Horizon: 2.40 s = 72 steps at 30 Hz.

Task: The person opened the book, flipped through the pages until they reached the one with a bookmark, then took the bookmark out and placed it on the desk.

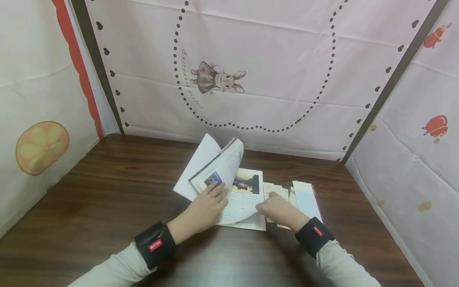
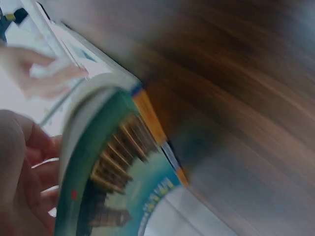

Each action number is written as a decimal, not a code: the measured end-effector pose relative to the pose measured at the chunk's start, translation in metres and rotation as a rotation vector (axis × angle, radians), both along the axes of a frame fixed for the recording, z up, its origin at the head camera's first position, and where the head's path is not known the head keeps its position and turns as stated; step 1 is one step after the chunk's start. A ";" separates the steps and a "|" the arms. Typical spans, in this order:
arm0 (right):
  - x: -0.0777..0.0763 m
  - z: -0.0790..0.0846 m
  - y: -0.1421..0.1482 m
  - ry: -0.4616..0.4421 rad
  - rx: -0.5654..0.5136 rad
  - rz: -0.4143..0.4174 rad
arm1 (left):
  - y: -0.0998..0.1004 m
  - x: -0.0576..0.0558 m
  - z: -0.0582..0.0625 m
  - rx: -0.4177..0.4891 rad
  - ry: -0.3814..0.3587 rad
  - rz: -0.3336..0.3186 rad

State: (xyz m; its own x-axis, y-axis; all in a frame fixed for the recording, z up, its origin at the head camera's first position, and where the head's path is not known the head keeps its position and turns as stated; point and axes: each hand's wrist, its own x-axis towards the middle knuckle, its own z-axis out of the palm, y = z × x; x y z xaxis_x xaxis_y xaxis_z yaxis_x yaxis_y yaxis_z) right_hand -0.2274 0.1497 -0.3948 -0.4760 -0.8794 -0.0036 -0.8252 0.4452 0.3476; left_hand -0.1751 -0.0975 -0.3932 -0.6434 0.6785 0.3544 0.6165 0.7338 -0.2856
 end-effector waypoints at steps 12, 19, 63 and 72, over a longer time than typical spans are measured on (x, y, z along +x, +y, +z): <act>0.004 0.032 -0.020 0.328 -0.266 0.101 | 0.018 -0.002 0.000 0.016 0.032 0.070; 0.008 0.025 -0.032 0.284 -0.581 0.080 | 0.016 -0.003 -0.001 0.161 0.087 0.126; -0.029 0.002 -0.036 -1.034 -0.591 -0.642 | -0.054 0.015 -0.011 0.290 -0.263 0.101; -0.036 -0.006 -0.061 -1.325 -0.989 -0.910 | -0.052 0.017 -0.011 0.310 -0.285 0.127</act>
State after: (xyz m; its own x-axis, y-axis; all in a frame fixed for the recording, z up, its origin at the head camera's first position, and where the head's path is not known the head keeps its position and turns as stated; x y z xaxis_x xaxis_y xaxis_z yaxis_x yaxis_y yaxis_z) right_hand -0.2637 0.0883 -0.4004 -0.8494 -0.3093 -0.4277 0.2618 0.4567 -0.8502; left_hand -0.1586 -0.1490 -0.4043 -0.8163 0.4775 0.3249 0.5384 0.8328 0.1287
